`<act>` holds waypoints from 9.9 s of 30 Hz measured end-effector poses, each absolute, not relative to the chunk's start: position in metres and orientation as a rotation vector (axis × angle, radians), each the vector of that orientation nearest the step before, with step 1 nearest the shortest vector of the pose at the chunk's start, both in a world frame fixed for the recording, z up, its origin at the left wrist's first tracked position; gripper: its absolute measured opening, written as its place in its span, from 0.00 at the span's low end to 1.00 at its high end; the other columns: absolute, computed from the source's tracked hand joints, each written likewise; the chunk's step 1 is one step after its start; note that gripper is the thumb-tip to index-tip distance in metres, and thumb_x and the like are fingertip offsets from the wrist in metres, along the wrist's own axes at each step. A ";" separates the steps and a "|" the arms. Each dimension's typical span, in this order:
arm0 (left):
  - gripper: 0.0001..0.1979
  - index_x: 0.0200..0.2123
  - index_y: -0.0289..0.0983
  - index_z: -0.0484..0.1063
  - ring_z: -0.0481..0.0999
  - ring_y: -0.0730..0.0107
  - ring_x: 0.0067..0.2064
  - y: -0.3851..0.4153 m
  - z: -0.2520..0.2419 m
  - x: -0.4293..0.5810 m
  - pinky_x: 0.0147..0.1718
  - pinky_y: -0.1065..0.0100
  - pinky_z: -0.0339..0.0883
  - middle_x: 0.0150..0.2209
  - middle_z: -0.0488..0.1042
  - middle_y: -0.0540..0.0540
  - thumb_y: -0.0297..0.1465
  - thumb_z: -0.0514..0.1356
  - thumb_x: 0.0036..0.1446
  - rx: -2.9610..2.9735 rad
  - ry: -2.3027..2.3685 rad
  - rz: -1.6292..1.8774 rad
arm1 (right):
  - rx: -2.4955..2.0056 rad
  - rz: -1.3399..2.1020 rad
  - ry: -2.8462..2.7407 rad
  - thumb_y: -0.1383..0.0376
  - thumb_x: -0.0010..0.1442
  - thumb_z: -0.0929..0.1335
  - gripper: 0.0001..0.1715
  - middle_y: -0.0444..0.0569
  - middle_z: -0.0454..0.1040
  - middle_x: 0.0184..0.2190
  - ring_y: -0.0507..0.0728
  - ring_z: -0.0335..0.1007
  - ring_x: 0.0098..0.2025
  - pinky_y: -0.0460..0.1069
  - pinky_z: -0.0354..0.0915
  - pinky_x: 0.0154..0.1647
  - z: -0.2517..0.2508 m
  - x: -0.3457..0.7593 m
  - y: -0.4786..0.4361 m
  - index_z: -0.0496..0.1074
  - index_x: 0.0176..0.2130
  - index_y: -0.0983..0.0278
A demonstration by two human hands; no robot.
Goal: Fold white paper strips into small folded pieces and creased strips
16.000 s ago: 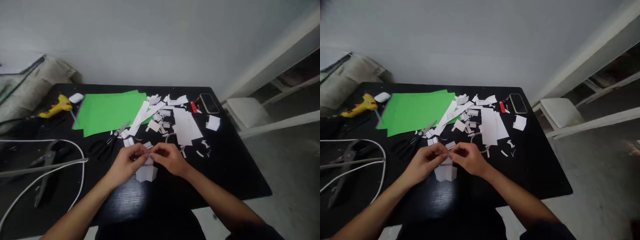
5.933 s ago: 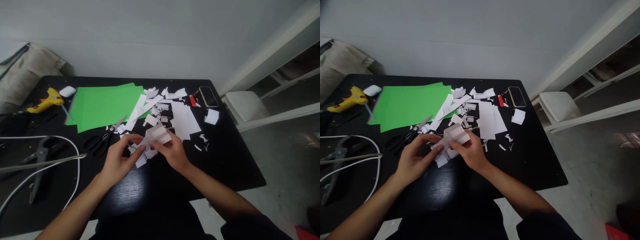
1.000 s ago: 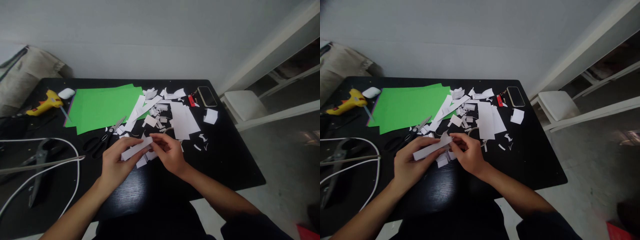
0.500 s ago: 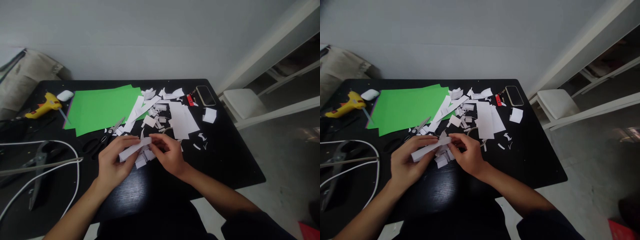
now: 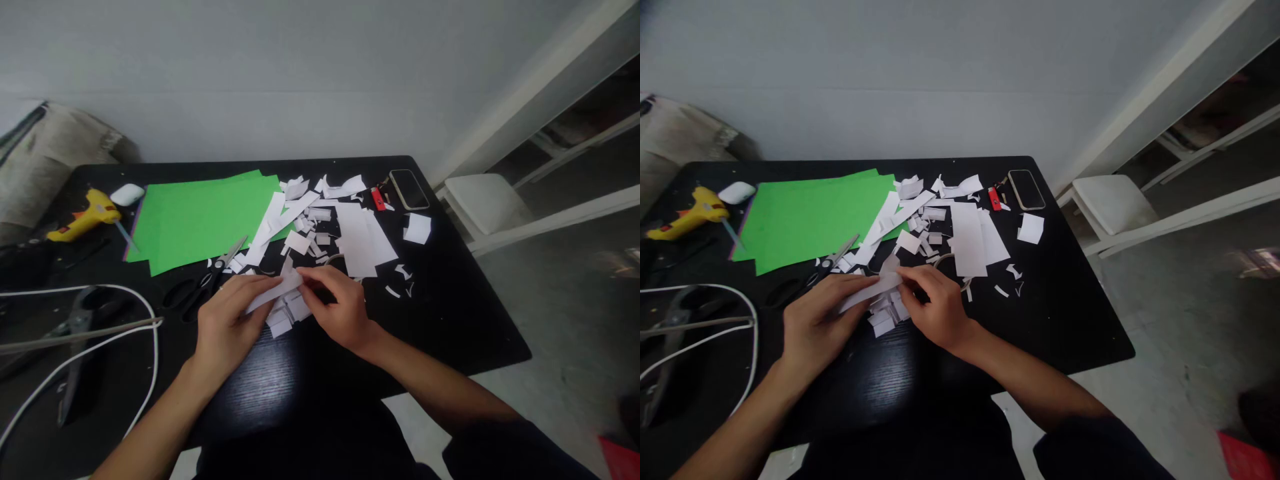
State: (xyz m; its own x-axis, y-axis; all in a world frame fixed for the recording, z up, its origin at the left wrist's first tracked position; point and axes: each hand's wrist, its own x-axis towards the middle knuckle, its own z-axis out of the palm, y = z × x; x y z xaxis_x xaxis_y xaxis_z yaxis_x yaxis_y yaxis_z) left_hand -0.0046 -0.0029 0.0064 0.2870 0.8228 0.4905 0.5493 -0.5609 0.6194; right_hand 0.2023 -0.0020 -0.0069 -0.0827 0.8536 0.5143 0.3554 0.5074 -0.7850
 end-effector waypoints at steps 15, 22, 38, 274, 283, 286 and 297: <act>0.13 0.54 0.37 0.74 0.82 0.65 0.43 -0.006 0.000 0.005 0.44 0.64 0.75 0.44 0.82 0.44 0.28 0.64 0.66 2.399 1.285 1.077 | -0.974 0.474 -1.679 0.76 0.66 0.69 0.20 0.52 0.80 0.44 0.57 0.79 0.44 0.51 0.80 0.42 -0.011 0.201 -0.003 0.75 0.54 0.59; 0.10 0.46 0.39 0.71 0.80 0.70 0.35 -0.010 -0.002 0.008 0.33 0.70 0.74 0.39 0.80 0.48 0.30 0.65 0.63 2.143 1.389 1.042 | -0.947 0.483 -1.662 0.75 0.64 0.70 0.12 0.50 0.80 0.39 0.58 0.79 0.44 0.55 0.79 0.46 -0.007 0.202 -0.002 0.76 0.43 0.59; 0.13 0.43 0.41 0.69 0.82 0.70 0.40 -0.007 -0.003 0.016 0.40 0.70 0.78 0.38 0.78 0.50 0.26 0.69 0.59 1.495 1.095 1.333 | -0.898 0.863 -1.426 0.73 0.62 0.72 0.08 0.49 0.77 0.37 0.58 0.78 0.44 0.56 0.76 0.47 -0.001 0.200 -0.009 0.75 0.40 0.61; 0.15 0.43 0.39 0.77 0.74 0.67 0.44 -0.001 0.022 -0.009 0.41 0.66 0.70 0.42 0.71 0.45 0.16 0.58 0.61 2.244 0.854 0.982 | -0.980 1.254 -1.549 0.66 0.61 0.75 0.09 0.48 0.84 0.39 0.55 0.81 0.40 0.49 0.75 0.42 -0.005 0.201 -0.004 0.82 0.44 0.61; 0.09 0.40 0.37 0.76 0.77 0.65 0.42 0.001 0.023 -0.010 0.39 0.65 0.72 0.41 0.75 0.43 0.19 0.60 0.61 2.253 0.891 1.032 | -0.963 1.581 -1.276 0.64 0.57 0.78 0.11 0.49 0.84 0.39 0.56 0.82 0.42 0.52 0.76 0.49 0.000 0.200 -0.004 0.83 0.41 0.62; 0.08 0.40 0.38 0.76 0.77 0.64 0.41 0.000 0.024 -0.011 0.39 0.64 0.72 0.41 0.76 0.43 0.21 0.61 0.61 2.234 0.898 1.043 | -0.964 1.623 -1.231 0.64 0.54 0.79 0.13 0.48 0.84 0.37 0.55 0.82 0.40 0.52 0.78 0.47 0.002 0.200 -0.005 0.83 0.41 0.62; 0.05 0.39 0.40 0.75 0.79 0.61 0.40 -0.001 0.025 -0.009 0.38 0.61 0.74 0.39 0.79 0.42 0.26 0.60 0.62 2.169 0.905 1.064 | -0.948 1.610 -1.198 0.64 0.54 0.80 0.09 0.47 0.85 0.36 0.55 0.82 0.39 0.52 0.78 0.45 0.004 0.200 -0.004 0.84 0.37 0.61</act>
